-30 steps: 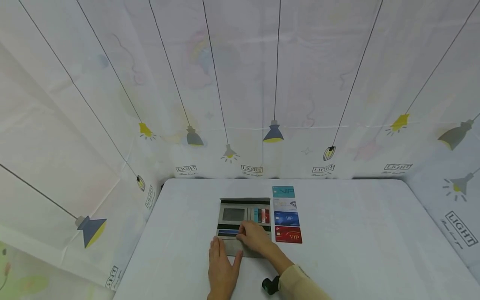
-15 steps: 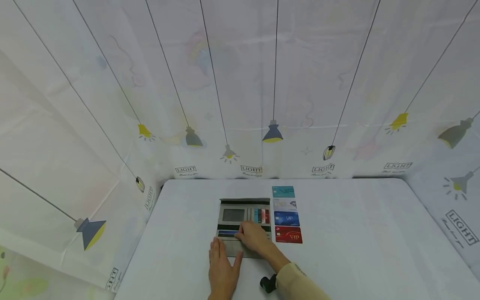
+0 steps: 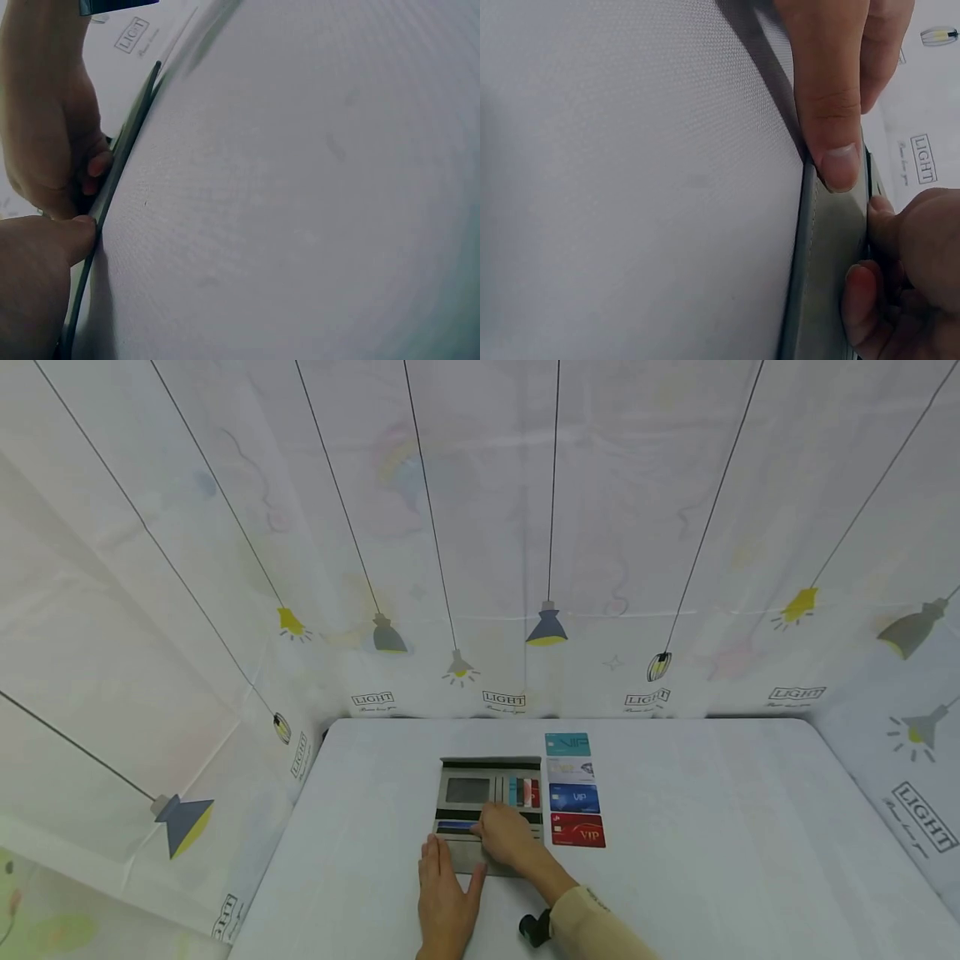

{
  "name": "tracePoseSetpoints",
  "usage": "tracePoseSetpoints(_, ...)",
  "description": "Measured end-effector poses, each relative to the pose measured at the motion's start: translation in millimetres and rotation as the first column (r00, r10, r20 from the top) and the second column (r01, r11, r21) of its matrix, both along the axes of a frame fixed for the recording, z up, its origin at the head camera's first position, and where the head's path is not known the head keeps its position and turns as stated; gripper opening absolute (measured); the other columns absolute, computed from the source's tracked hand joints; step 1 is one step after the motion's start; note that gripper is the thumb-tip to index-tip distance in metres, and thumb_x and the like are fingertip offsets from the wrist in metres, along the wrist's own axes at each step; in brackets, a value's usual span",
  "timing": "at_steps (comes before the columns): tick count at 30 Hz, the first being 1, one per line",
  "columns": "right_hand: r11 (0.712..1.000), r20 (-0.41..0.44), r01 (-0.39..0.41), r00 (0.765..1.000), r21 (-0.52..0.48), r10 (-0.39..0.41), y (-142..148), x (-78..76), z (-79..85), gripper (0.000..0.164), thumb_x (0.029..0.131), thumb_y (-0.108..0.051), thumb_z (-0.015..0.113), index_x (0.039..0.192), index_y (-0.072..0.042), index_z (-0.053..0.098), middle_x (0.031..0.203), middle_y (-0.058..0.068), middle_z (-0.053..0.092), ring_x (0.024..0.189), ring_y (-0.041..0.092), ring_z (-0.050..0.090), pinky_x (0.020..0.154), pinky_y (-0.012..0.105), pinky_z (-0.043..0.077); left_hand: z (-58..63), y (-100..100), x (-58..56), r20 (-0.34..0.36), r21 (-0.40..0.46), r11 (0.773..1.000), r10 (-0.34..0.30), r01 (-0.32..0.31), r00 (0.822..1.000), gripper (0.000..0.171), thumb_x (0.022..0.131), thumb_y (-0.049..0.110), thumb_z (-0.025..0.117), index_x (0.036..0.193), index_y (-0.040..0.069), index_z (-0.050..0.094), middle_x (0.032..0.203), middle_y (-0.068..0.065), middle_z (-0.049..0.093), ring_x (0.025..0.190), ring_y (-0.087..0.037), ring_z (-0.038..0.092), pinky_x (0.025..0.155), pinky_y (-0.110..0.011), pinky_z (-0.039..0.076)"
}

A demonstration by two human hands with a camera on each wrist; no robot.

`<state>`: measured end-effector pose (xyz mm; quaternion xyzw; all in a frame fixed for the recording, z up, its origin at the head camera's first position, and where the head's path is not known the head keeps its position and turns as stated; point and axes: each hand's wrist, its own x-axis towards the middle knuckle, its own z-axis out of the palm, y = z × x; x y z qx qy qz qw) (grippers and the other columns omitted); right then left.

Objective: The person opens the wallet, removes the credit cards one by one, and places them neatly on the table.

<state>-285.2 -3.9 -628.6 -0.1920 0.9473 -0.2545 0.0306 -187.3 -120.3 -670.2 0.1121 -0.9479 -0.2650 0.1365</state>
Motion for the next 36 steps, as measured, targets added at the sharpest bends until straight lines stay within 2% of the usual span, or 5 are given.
tracePoseSetpoints(4,1.0,-0.012,0.014,1.0,-0.001,-0.014,0.5,-1.1,-3.6,0.02,0.097,-0.021,0.066,0.082,-0.007,0.063,0.079,0.004,0.061,0.071,0.017,0.057,0.06,0.033,0.05,1.0,0.2,0.1,0.002,0.011,1.0,-0.002,0.002,1.0,0.087,0.087,0.046,0.075,0.145,-0.011,0.043,0.157,-0.026,0.038,0.146,-0.043,0.036,0.116,-0.057,0.036)
tracePoseSetpoints(13,0.998,0.046,0.001,0.999,-0.066,0.002,5.6,-2.5,-5.4,0.024,0.096,-0.029,0.068,0.078,-0.015,0.059,0.078,-0.002,0.055,0.068,0.01,0.046,0.057,0.025,0.041,3.9,1.3,0.4,0.031,0.031,1.0,-0.001,0.0,1.0,0.088,0.088,0.046,0.074,0.146,-0.01,0.041,0.158,-0.026,0.035,0.147,-0.044,0.034,0.117,-0.058,0.035)
tracePoseSetpoints(17,0.998,0.038,-0.001,0.999,-0.063,0.003,6.5,-3.3,-5.9,0.026,0.095,-0.031,0.07,0.077,-0.016,0.057,0.076,-0.004,0.052,0.067,0.009,0.045,0.056,0.024,0.038,2.1,1.2,-0.1,0.011,0.041,0.999,-0.005,0.004,1.0,0.087,0.088,0.045,0.075,0.146,-0.011,0.042,0.157,-0.027,0.036,0.147,-0.044,0.034,0.117,-0.059,0.034)
tracePoseSetpoints(26,0.998,-0.03,-0.022,0.999,-0.066,0.02,7.8,-4.0,-9.1,0.022,0.092,-0.03,0.072,0.078,-0.02,0.058,0.075,-0.007,0.05,0.069,0.007,0.044,0.056,0.022,0.036,-1.4,0.9,-0.9,0.015,0.014,1.0,-0.008,0.007,1.0,0.087,0.088,0.047,0.074,0.145,-0.01,0.042,0.158,-0.026,0.036,0.147,-0.043,0.034,0.117,-0.058,0.035)
tracePoseSetpoints(36,0.996,-0.024,0.002,1.0,-0.086,-0.004,5.7,-0.9,-9.9,0.019,0.091,-0.03,0.073,0.079,-0.021,0.062,0.078,-0.008,0.052,0.069,0.006,0.045,0.056,0.021,0.037,-3.8,0.7,-0.5,0.003,-0.01,1.0,-0.001,0.001,1.0,0.086,0.088,0.048,0.074,0.144,-0.01,0.043,0.157,-0.026,0.037,0.146,-0.042,0.036,0.115,-0.057,0.038)
